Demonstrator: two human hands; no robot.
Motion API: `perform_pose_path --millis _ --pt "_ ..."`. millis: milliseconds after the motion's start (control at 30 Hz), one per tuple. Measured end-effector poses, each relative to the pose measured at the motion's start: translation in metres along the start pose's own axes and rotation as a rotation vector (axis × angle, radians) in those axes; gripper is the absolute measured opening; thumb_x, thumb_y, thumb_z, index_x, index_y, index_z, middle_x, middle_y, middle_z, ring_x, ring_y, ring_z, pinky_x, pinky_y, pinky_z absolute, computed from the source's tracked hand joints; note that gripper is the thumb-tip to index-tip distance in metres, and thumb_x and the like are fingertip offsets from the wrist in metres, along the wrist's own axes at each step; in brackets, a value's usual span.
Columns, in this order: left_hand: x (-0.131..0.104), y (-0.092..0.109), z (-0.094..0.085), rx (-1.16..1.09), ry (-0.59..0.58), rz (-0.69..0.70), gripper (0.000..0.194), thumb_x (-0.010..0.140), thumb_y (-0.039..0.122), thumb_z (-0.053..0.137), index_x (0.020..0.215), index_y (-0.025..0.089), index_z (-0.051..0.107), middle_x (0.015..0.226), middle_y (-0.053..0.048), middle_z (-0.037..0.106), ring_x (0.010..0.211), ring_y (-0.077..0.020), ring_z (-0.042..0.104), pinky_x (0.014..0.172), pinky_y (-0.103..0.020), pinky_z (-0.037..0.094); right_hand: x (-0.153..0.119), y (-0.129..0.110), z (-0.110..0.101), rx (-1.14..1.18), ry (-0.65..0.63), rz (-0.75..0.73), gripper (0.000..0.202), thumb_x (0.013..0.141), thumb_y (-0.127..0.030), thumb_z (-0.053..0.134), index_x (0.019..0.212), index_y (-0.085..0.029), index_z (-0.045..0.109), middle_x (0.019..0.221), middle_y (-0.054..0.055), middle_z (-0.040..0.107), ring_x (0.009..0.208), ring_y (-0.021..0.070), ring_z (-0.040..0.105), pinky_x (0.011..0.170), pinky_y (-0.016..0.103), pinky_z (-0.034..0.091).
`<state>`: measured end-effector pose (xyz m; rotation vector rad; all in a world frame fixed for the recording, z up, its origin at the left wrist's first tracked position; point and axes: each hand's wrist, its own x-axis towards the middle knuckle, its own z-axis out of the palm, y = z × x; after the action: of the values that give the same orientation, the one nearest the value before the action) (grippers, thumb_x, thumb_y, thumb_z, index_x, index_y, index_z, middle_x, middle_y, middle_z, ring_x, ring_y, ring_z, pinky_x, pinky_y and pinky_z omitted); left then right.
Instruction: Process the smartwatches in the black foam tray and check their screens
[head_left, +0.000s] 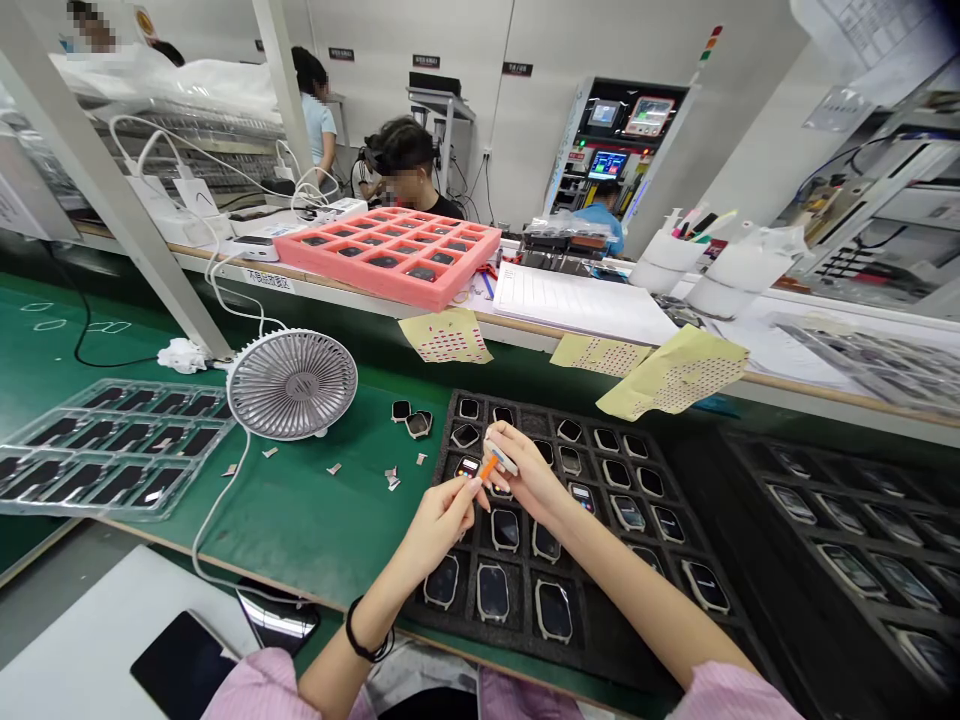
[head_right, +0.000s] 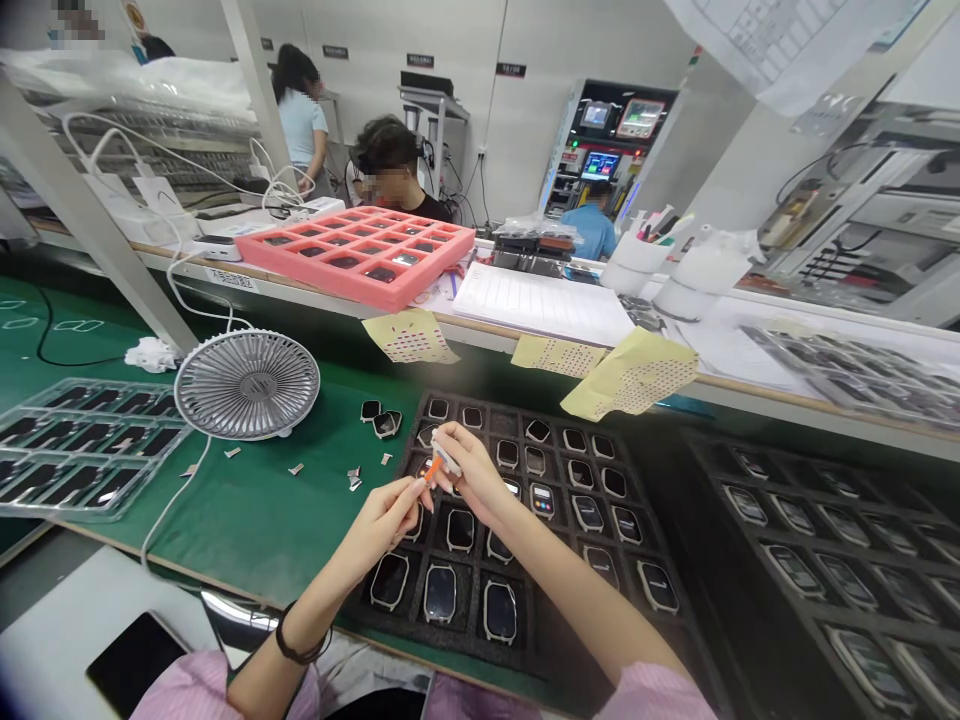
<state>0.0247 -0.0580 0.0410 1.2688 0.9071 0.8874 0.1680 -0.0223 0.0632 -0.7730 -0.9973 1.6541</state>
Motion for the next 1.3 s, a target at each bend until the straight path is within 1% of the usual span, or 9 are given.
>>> perform_pose_path --millis 167,300,433,567,633,700,900,1067,1300 --pt "-0.002 0.001 0.001 -0.074 -0.016 0.009 0.043 0.082 0.058 0.05 0.07 0.016 0.054 0.043 0.01 0.03 0.035 -0.0036 0.017 0.034 -0.017 0.015 0.0 0.008 0.005 0.243 -0.12 0.171 0.033 0.079 -0.043 0.066 0.069 -0.021 0.043 0.042 -0.013 0.035 0.029 0.0021 0.016 0.032 0.016 0.018" --pt "-0.003 -0.001 0.001 -0.106 -0.006 0.015 0.045 0.08 0.059 0.052 0.068 0.016 0.053 0.041 0.01 0.03 0.035 -0.0032 0.017 0.034 -0.017 0.015 -0.001 0.011 0.008 0.321 -0.108 0.227 0.034 0.079 -0.04 0.066 0.066 -0.02 0.041 0.041 -0.013 0.034 0.029 0.0014 0.012 0.032 0.017 0.013" --pt "0.001 0.0 0.0 -0.153 0.054 0.021 0.047 0.079 0.063 0.051 0.065 0.018 0.047 0.041 0.012 0.027 0.035 -0.003 0.015 0.034 -0.017 0.015 -0.006 0.016 0.013 0.223 -0.017 0.109 0.026 0.08 -0.039 0.065 0.074 -0.021 0.046 0.042 -0.012 0.038 0.03 0.0029 0.02 0.033 0.017 0.014" --pt "0.008 0.001 0.001 -0.128 0.121 0.06 0.045 0.075 0.06 0.058 0.068 0.019 0.043 0.047 0.012 0.026 0.037 -0.0031 0.016 0.035 -0.017 0.014 -0.007 0.029 0.014 -0.082 0.069 0.011 0.023 0.081 -0.043 0.06 0.089 -0.024 0.049 0.052 -0.009 0.046 0.035 0.0059 0.033 0.036 0.017 0.023" --pt "0.009 -0.003 -0.005 -0.098 0.156 0.066 0.043 0.076 0.059 0.057 0.068 0.02 0.041 0.05 0.011 0.026 0.038 -0.0036 0.017 0.036 -0.018 0.015 -0.001 0.031 0.0 -0.374 0.149 -0.079 0.024 0.085 -0.048 0.052 0.091 -0.025 0.048 0.057 -0.008 0.047 0.039 0.0085 0.037 0.038 0.019 0.028" --pt "0.007 -0.01 -0.018 -0.027 0.229 0.071 0.04 0.079 0.056 0.053 0.068 0.02 0.039 0.052 0.01 0.026 0.04 -0.0046 0.019 0.039 -0.019 0.017 0.013 0.025 -0.027 -0.762 0.336 -0.219 0.025 0.089 -0.05 0.042 0.091 -0.025 0.046 0.065 -0.005 0.052 0.046 0.0116 0.044 0.043 0.022 0.035" --pt "-0.006 -0.036 -0.074 0.545 0.459 0.037 0.038 0.08 0.052 0.046 0.059 0.02 0.038 0.055 0.006 0.031 0.052 -0.0096 0.03 0.05 -0.022 0.024 0.061 0.001 -0.122 -1.133 0.586 -0.213 0.013 0.087 -0.03 0.042 0.087 -0.021 0.052 0.076 0.003 0.059 0.074 0.0213 0.056 0.071 0.032 0.04" --pt "-0.009 -0.044 -0.091 0.792 0.466 -0.084 0.039 0.079 0.054 0.04 0.059 0.021 0.041 0.049 0.006 0.033 0.048 -0.0121 0.035 0.05 -0.022 0.027 0.067 0.004 -0.148 -1.402 0.612 -0.1 0.011 0.085 -0.024 0.049 0.08 -0.02 0.058 0.081 0.005 0.064 0.087 0.0224 0.058 0.08 0.031 0.04" --pt "-0.007 -0.04 -0.092 0.829 0.487 -0.161 0.036 0.082 0.057 0.04 0.079 0.023 0.053 0.055 0.002 0.052 0.052 -0.019 0.051 0.054 -0.024 0.035 0.04 -0.022 -0.183 -1.616 0.827 0.055 0.018 0.087 -0.019 0.051 0.097 -0.008 0.06 0.105 0.025 0.061 0.11 0.0355 0.051 0.092 0.046 0.033"
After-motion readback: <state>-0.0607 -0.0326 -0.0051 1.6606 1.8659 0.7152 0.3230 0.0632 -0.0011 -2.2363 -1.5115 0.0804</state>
